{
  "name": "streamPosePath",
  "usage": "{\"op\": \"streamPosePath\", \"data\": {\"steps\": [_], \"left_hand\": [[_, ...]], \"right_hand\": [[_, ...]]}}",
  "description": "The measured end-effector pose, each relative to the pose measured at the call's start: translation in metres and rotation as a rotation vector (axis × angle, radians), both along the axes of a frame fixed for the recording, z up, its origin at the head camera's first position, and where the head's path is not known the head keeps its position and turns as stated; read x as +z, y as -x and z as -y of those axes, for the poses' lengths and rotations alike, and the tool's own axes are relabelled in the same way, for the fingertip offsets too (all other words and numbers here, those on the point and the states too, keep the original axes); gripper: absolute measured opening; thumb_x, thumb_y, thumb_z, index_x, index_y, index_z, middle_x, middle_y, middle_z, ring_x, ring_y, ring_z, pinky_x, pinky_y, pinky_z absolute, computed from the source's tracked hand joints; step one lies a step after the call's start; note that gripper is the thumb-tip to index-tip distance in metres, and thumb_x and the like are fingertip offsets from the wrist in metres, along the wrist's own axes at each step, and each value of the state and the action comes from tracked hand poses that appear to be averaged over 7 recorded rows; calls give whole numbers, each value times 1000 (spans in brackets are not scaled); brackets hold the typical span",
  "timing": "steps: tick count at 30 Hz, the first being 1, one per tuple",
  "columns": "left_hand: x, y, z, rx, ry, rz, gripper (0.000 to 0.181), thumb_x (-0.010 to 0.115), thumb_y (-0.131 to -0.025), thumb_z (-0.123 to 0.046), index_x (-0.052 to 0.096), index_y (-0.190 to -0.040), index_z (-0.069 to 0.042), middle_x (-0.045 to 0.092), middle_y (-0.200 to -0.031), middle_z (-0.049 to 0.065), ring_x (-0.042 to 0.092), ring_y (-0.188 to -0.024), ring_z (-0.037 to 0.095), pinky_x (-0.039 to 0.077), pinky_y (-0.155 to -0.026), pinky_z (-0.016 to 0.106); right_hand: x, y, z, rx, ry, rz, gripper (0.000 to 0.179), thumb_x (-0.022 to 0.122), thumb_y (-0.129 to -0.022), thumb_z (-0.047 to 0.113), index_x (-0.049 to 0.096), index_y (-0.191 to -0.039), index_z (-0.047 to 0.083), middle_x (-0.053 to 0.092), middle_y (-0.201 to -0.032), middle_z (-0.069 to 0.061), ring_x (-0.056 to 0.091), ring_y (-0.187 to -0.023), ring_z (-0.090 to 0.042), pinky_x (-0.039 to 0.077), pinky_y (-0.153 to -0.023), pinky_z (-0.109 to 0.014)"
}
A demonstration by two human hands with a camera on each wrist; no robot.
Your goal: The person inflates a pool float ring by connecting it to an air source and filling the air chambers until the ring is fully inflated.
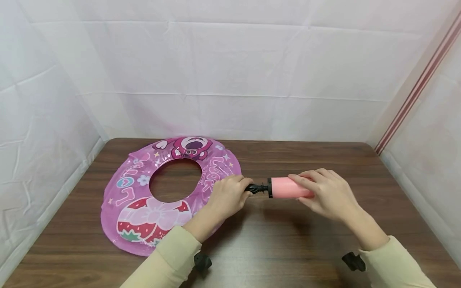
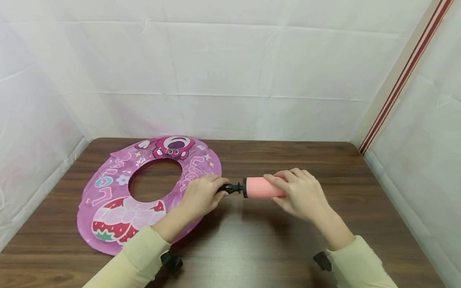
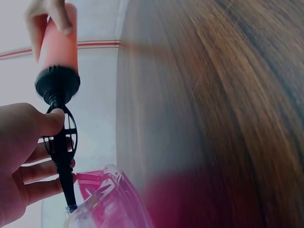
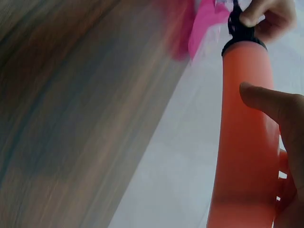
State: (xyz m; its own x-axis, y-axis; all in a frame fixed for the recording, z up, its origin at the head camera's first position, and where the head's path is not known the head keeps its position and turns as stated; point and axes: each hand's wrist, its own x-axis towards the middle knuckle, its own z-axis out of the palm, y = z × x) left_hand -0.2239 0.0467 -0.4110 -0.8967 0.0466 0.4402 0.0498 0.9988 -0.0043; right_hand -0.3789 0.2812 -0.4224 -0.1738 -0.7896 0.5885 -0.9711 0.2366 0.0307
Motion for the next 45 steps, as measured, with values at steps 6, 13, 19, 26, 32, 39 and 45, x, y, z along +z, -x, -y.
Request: {"op": "streamPosePath", "data": {"steps": [6,13,19,26,32,39,45], "left_hand": [[-2,1,-1,8,1,22,23,73,-77,-26,68,-97,-15,67,-83,-2,64,-70,19,50,-53,35],[-5,0,0,10,10,-18,22,74,-76,-24,68,-95,-14,66,-81,-2,62,-67,20,48,-50,35],[-7,2,-1,-7,20,-36,22,74,-76,-24,68,-94,-13,66,-81,-1,61,-67,19,48,-51,33],[0,3,-5,-4,53,9,20,73,-76,-22,67,-93,-12,64,-81,0,62,-69,18,49,-53,32],[1,3,-5,-2,45,-4,19,74,-75,-21,67,-90,-11,63,-77,0,60,-66,18,47,-50,31],[2,2,-3,9,23,37,21,73,-77,-23,67,-94,-12,65,-80,0,62,-67,17,48,-51,31],[-2,1,-1,0,-7,36,22,73,-77,-24,68,-95,-13,66,-83,0,63,-68,19,49,-53,34]], "right_hand": [[-5,16,-35,-55,-6,40,64,29,-85,68,62,-119,26,66,-98,0,60,-85,-24,47,-70,-42],[-5,35,-81,-144,62,45,67,30,-83,71,66,-111,22,66,-96,-1,60,-83,-26,44,-68,-44],[-6,35,-66,-76,48,11,63,33,-85,68,66,-113,21,67,-94,-2,61,-81,-26,46,-65,-44],[1,12,-11,9,16,-2,57,82,-56,36,68,-110,20,68,-90,-2,61,-76,-22,49,-63,-38],[1,2,13,15,5,-10,55,82,-56,33,68,-108,21,67,-90,0,60,-76,-21,49,-64,-37],[-2,2,10,10,-26,33,58,81,-60,37,65,-115,23,67,-95,0,60,-83,-22,48,-71,-38],[-4,15,-21,-34,-43,73,62,81,-60,36,62,-119,27,66,-99,2,60,-86,-21,47,-70,-40]]}}
